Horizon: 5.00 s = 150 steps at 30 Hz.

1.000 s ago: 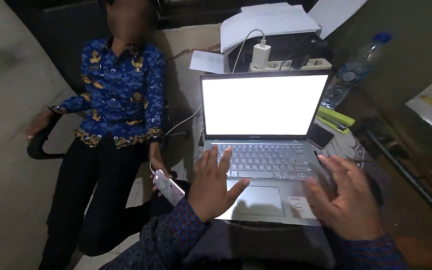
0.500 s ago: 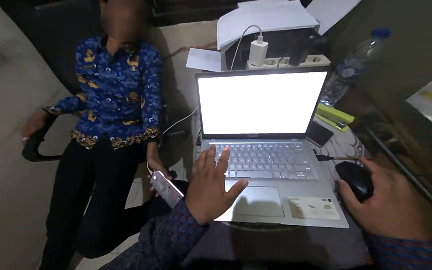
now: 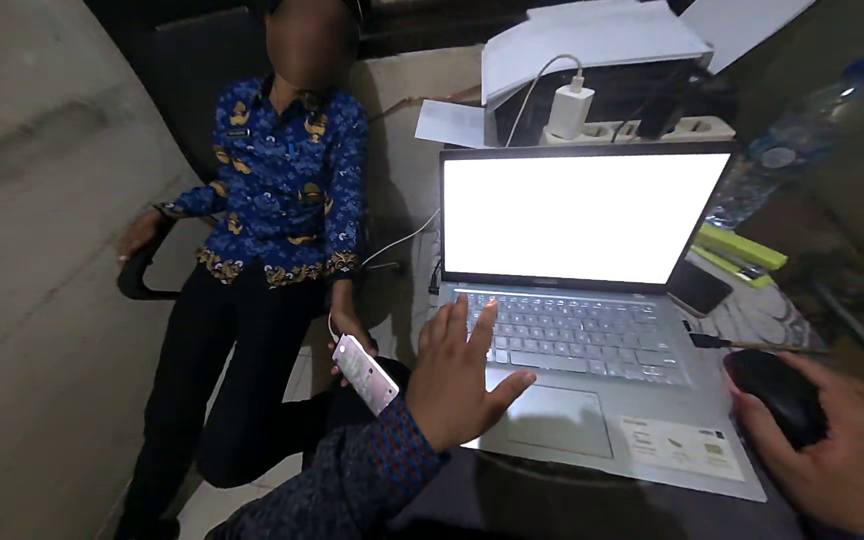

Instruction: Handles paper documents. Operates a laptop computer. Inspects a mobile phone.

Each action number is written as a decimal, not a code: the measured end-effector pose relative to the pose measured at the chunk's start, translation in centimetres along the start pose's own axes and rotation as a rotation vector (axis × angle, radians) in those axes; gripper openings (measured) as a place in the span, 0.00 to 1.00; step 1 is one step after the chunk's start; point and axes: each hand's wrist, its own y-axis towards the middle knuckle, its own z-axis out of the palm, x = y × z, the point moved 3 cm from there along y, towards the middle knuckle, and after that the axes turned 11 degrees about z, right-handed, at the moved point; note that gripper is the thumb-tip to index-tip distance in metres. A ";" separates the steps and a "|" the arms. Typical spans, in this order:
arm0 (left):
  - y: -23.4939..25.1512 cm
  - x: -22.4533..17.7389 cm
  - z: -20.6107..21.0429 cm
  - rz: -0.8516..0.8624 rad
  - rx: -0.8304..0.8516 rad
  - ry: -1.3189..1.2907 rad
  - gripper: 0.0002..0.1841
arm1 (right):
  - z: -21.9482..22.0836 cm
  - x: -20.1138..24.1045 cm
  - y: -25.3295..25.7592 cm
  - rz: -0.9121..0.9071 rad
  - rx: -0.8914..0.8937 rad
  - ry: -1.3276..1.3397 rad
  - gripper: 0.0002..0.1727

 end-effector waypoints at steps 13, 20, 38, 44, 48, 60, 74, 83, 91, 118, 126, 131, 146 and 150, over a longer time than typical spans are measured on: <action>0.1 0.0 0.0 -0.003 0.013 0.014 0.52 | 0.2 -0.3 0.1 0.005 0.015 -0.064 0.43; 0.1 0.0 0.0 -0.001 0.017 0.011 0.52 | 0.1 -0.3 0.1 -0.001 -0.003 -0.058 0.41; 0.1 0.0 0.0 -0.004 0.012 0.005 0.52 | 0.1 0.4 0.1 -0.023 -0.031 -0.053 0.39; 0.1 0.0 0.0 0.000 0.001 0.009 0.52 | 0.1 0.1 0.1 -0.014 -0.061 -0.076 0.36; 0.1 0.0 0.0 0.004 -0.008 0.004 0.52 | 0.1 0.3 0.1 0.008 -0.067 -0.060 0.34; 0.1 0.0 0.1 0.012 -0.010 0.016 0.53 | 0.4 -0.2 0.1 -0.001 -0.087 -0.061 0.35; 0.0 0.0 0.1 0.010 -0.034 0.028 0.52 | 0.4 -0.2 0.2 -0.011 -0.080 -0.067 0.30; 0.0 -0.1 0.0 0.024 -0.020 -0.003 0.49 | 0.4 -0.1 0.2 0.003 -0.076 -0.060 0.29; 0.0 -0.1 0.0 0.025 -0.013 0.008 0.49 | 0.3 -0.1 0.1 -0.006 -0.086 -0.048 0.29; -0.1 -0.2 0.0 0.029 -0.032 0.009 0.49 | 0.3 -0.1 0.1 -0.011 -0.081 -0.052 0.28; 0.0 -0.1 0.0 0.035 -0.034 0.013 0.49 | 0.3 -0.2 0.1 -0.006 -0.081 -0.053 0.29; -0.1 -0.1 0.0 0.030 -0.028 0.015 0.49 | 0.2 0.0 0.0 0.000 -0.084 -0.058 0.30; -0.1 -0.1 0.1 0.033 -0.033 0.023 0.50 | 0.3 -0.2 -0.2 -0.010 -0.101 -0.054 0.30; 0.0 -0.1 0.1 0.035 -0.037 0.026 0.50 | 0.4 -0.4 -0.1 -0.013 -0.114 -0.045 0.30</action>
